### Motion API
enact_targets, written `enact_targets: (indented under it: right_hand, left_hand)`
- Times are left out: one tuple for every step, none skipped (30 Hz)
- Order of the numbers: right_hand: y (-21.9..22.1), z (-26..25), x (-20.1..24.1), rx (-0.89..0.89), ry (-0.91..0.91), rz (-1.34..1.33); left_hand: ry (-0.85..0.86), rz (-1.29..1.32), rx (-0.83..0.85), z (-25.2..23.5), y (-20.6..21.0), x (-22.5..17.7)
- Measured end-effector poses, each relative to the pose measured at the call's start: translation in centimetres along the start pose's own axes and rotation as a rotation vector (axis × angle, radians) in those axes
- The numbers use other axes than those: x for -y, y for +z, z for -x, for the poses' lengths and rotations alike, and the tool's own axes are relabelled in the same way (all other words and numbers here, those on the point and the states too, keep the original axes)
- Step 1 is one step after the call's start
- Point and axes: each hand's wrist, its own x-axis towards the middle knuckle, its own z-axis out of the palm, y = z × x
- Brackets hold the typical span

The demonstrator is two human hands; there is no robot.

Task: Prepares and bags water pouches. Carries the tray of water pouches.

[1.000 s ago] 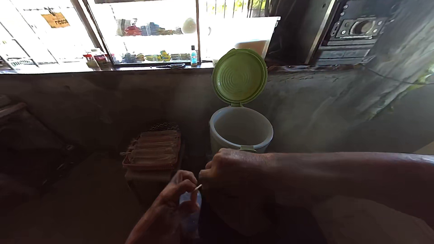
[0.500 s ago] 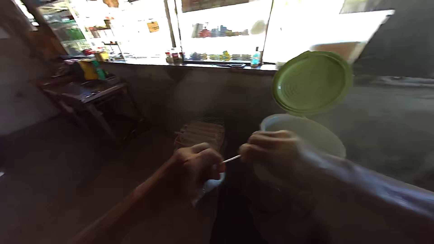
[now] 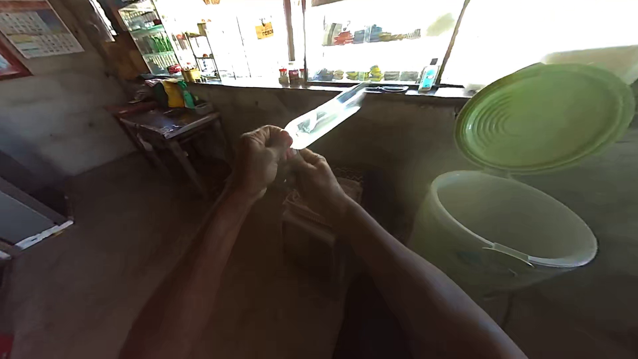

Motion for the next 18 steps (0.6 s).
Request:
enact_targets:
  right_hand:
    - [-0.6, 0.5, -0.6, -0.007, -0.014, 0.097]
    - [-1.5, 1.0, -1.1, -0.012, -0.08, 0.3]
    - [-2.7, 1.5, -1.4, -0.017, -0.186, 0.558]
    - [-4.0, 2.1, -1.6, 0.014, -0.302, 0.751]
    - [-5.0, 2.5, -1.5, 0.059, -0.403, 0.872]
    - [-5.7, 2.6, -1.1, 0.104, -0.491, 0.921]
    - [-5.9, 2.5, -0.3, 0.141, -0.545, 0.897]
    - [-5.9, 2.0, 0.3, 0.176, -0.555, 0.814]
    - [-5.7, 1.4, 0.7, 0.207, -0.506, 0.682]
    - [-5.2, 0.8, 0.3, 0.236, -0.417, 0.481]
    - [-4.6, 0.2, -0.5, 0.255, -0.303, 0.243]
    - [-3.6, 0.1, -1.2, 0.256, -0.18, 0.033]
    - [-2.2, 0.7, -1.3, 0.237, -0.06, -0.122]
    - [-1.3, 1.5, -1.3, 0.199, 0.045, -0.229]
    - [-0.8, 2.4, -1.3, 0.17, 0.128, -0.304]
    - [-0.8, 3.2, -1.3, 0.159, 0.166, -0.353]
    - [-1.0, 3.9, -1.3, 0.163, 0.164, -0.347]
    - [-1.3, 4.6, -1.2, 0.159, 0.138, -0.296]
  left_hand:
    - [0.012, -0.093, 0.023, 0.7, 0.2, 0.8]
    - [0.029, -0.201, 0.076, 0.9, 0.3, 1.4]
    - [0.049, -0.292, 0.157, 1.1, 0.3, 1.9]
    - [0.053, -0.339, 0.247, 1.3, 0.2, 2.3]
    - [0.041, -0.335, 0.327, 1.4, 0.0, 2.5]
    - [0.02, -0.268, 0.382, 1.5, -0.3, 2.5]
    - [-0.007, -0.143, 0.404, 1.6, -0.8, 2.2]
    - [-0.026, 0.011, 0.392, 1.6, -1.2, 1.8]
    - [-0.03, 0.148, 0.365, 1.5, -1.4, 1.5]
    - [-0.029, 0.257, 0.324, 1.4, -1.5, 1.4]
    - [-0.034, 0.332, 0.274, 1.3, -1.3, 1.3]
    - [-0.044, 0.38, 0.218, 1.2, -1.1, 1.3]
    - [-0.059, 0.413, 0.171, 1.3, -0.8, 1.5]
    - [-0.064, 0.426, 0.136, 1.6, -0.6, 1.8]
    - [-0.054, 0.421, 0.114, 2.1, -0.4, 2.3]
    - [-0.027, 0.402, 0.098, 2.7, -0.2, 2.8]
    - [0.01, 0.37, 0.083, 3.2, 0.0, 3.4]
    - [0.052, 0.323, 0.065, 3.6, 0.3, 4.0]
